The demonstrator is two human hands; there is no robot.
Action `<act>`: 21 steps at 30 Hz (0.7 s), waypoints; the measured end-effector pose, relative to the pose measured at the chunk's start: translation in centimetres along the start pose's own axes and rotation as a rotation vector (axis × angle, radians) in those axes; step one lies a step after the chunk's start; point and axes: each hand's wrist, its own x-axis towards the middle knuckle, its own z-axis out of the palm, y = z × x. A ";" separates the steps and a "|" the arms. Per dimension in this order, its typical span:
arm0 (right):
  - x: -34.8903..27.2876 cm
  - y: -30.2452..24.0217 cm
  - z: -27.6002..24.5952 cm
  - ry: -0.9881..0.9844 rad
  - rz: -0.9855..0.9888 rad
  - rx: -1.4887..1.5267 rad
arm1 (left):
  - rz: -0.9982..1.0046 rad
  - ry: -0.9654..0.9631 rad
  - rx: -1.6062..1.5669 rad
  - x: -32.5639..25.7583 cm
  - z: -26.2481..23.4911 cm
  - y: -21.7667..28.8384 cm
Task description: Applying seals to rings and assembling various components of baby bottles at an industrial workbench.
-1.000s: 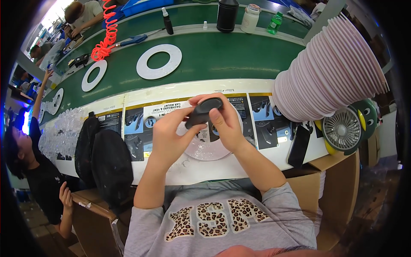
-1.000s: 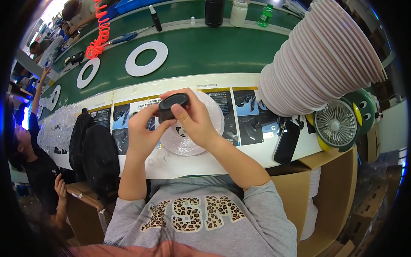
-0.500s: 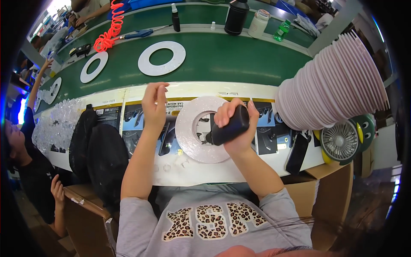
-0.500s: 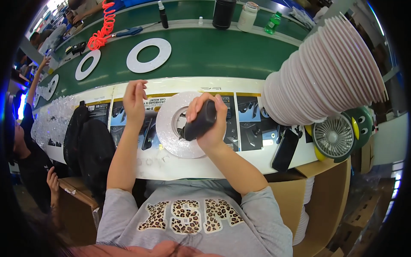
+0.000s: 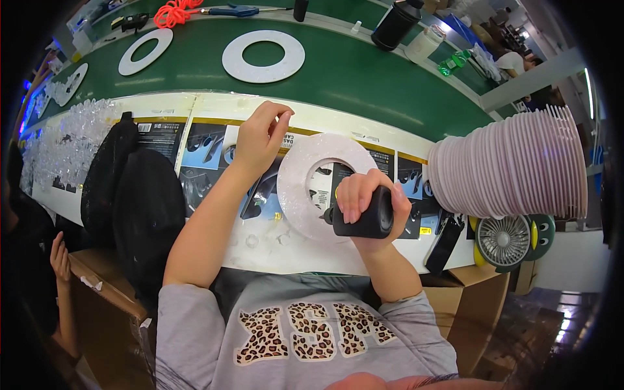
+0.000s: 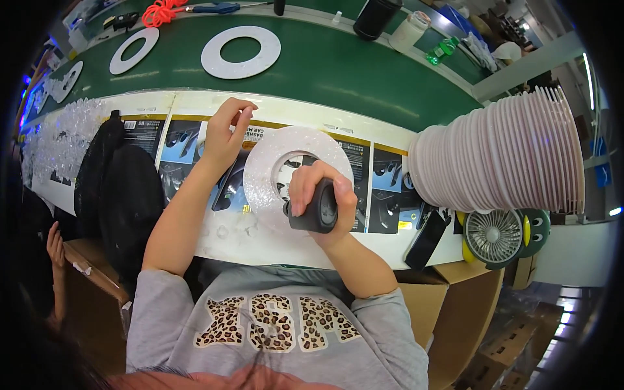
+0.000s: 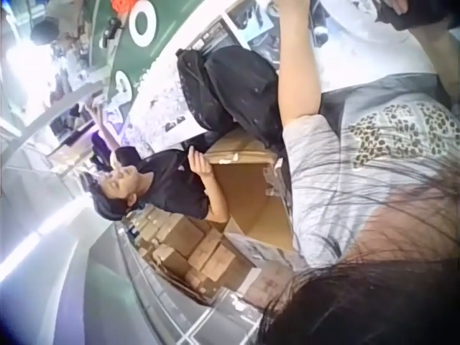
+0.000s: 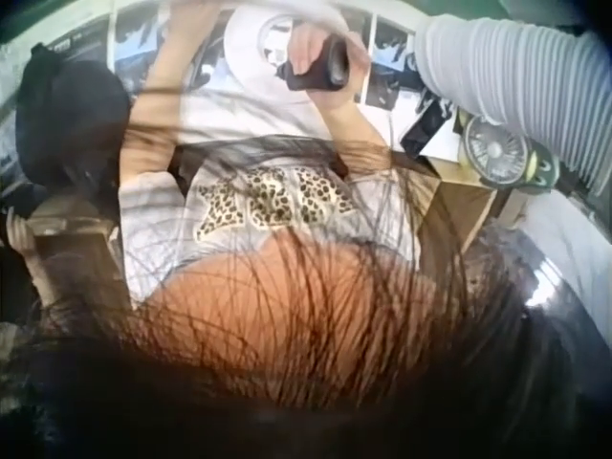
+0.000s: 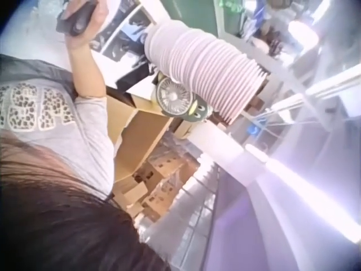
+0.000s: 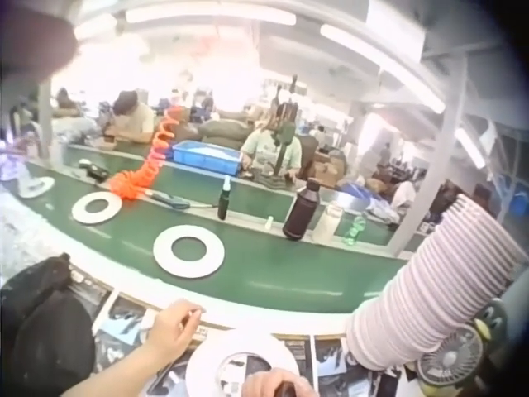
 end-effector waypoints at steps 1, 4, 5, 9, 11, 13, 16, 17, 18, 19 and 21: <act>0.0 0.1 -0.1 0.000 0.000 0.000 | -0.010 -0.008 0.010 0.0 0.0 0.0; 0.1 0.3 -0.1 -0.013 0.008 0.008 | -0.017 -0.010 0.021 -0.1 -0.1 0.0; 0.1 0.3 -0.2 -0.021 0.013 0.014 | -0.010 -0.008 0.017 -0.1 0.0 -0.1; 0.0 0.4 -0.2 -0.028 0.007 0.010 | -0.006 -0.013 0.026 -0.1 0.1 -0.1; 0.0 0.5 -0.4 -0.030 0.020 0.010 | -0.024 -0.022 0.035 -0.1 0.0 0.0; 0.0 0.5 -0.3 -0.033 0.022 0.007 | -0.024 -0.020 0.036 -0.2 0.0 -0.1; 0.0 0.6 -0.4 -0.037 0.020 0.000 | -0.020 -0.019 0.037 -0.1 0.0 -0.1; 0.0 0.7 -0.4 -0.038 0.017 -0.002 | -0.018 -0.019 0.039 -0.1 0.1 -0.2; 0.0 0.7 -0.4 -0.038 0.016 -0.002 | -0.017 -0.019 0.039 -0.1 0.1 -0.2; 0.0 0.7 -0.5 -0.037 0.020 -0.004 | -0.018 -0.020 0.038 -0.1 0.1 -0.2; 0.1 0.6 -0.5 -0.037 0.021 -0.006 | -0.016 -0.022 0.036 -0.1 0.1 -0.2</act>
